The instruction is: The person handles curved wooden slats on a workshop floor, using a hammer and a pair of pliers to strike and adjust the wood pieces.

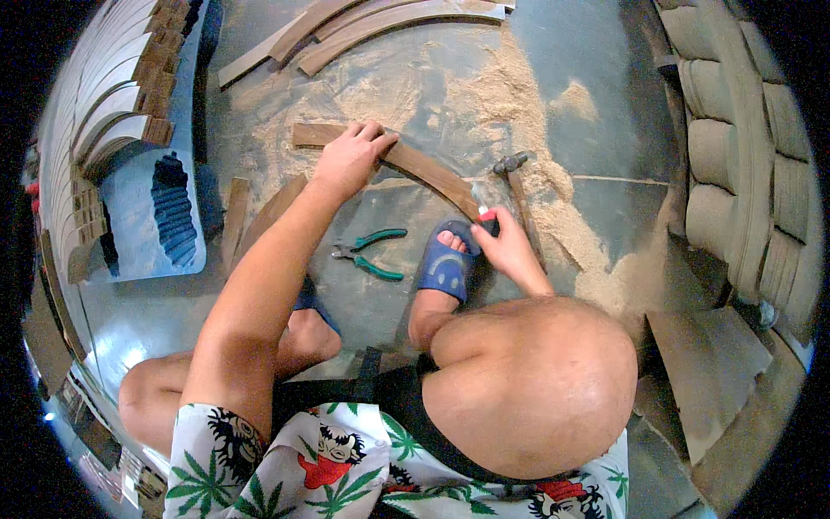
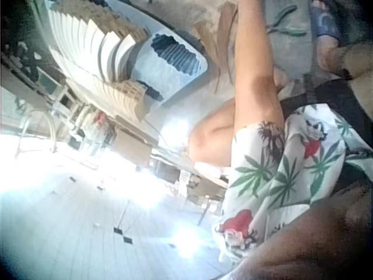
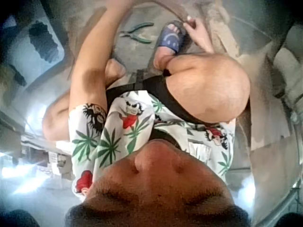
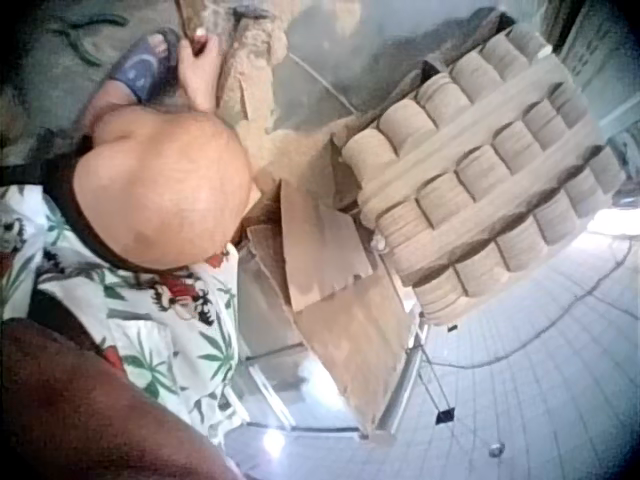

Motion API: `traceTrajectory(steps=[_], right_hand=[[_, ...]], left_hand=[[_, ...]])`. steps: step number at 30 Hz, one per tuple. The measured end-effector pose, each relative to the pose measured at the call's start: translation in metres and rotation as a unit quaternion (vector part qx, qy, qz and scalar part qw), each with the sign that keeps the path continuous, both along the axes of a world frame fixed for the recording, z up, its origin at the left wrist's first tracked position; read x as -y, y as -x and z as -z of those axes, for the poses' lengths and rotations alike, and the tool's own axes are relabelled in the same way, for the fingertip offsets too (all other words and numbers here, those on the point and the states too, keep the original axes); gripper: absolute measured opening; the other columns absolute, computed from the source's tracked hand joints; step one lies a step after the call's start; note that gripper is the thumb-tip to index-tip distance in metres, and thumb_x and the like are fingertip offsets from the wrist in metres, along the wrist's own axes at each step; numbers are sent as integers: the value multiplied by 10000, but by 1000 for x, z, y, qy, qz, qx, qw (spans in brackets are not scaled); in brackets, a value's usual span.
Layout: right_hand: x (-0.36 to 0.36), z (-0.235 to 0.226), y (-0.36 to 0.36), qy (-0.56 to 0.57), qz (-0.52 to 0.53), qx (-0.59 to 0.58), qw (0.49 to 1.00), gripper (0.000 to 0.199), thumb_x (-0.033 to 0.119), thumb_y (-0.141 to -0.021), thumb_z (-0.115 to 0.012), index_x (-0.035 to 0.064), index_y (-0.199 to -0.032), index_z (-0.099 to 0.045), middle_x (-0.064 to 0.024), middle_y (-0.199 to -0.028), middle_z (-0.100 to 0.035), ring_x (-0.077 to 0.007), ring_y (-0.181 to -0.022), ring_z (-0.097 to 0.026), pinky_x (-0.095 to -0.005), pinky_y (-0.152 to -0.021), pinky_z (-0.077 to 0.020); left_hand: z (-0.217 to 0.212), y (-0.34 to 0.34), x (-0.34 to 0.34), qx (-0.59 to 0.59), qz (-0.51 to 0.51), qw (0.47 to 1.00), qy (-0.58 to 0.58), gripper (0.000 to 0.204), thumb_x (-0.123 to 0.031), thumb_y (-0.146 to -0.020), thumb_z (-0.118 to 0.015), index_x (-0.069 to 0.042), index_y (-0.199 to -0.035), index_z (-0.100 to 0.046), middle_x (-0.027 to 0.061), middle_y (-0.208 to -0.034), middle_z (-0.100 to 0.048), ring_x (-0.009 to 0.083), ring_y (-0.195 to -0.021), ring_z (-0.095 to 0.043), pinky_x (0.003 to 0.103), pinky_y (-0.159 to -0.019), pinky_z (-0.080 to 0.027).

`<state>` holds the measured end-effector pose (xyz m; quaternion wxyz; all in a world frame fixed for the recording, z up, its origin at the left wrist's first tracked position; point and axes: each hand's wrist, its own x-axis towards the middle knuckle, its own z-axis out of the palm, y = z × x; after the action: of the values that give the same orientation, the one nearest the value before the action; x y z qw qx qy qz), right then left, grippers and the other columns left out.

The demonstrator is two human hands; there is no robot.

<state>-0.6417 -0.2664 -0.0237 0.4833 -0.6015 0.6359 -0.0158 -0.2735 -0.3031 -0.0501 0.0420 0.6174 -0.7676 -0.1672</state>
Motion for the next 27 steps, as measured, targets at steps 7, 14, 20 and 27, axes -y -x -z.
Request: traceTrajectory(steps=[7, 14, 20, 27], right_hand=[[-62, 3, 21, 121, -71, -64, 988, 446, 259, -972, -825, 47, -1341, -694, -233, -1219, -772, -468, -1179, -730, -522, -1012, -581], [-58, 12, 32, -28, 159, 98, 982, 601, 366, -1001, -880, 62, -1475, -669, -186, -1220, -784, -305, -1098, -761, -428, -984, -574], [-23, -4, -5, 168, 25, 113, 979, 577, 293, -1018, -810, 84, -1508, -588, -235, -1221, -772, -430, -1090, -768, -498, -969, -592], [-8, 15, -6, 299, -73, -2, 952, 561, 228, -963, -776, 91, -1483, -617, -282, -1248, -764, -527, -1167, -733, -588, -988, -590]], left_hand=[[1, -14, -1, 79, 39, 993, 75, 434, -64, -940, -754, -129, -1366, -703, 75, -1348, -687, 310, -1323, -651, 439, -1167, -511], [-44, -18, -16, 13, 9, 999, 39, 483, -155, -957, -782, -102, -1410, -623, 126, -1250, -685, 364, -1221, -703, 480, -1020, -598], [-77, -9, -64, -76, -73, 994, -42, 497, -283, -963, -809, -110, -1382, -606, 170, -1251, -696, 462, -1033, -765, 578, -852, -635], [-56, 5, -87, -240, -294, 922, -74, 603, -340, -931, -865, -35, -1366, -581, 307, -1194, -780, 487, -1084, -786, 563, -950, -619]])
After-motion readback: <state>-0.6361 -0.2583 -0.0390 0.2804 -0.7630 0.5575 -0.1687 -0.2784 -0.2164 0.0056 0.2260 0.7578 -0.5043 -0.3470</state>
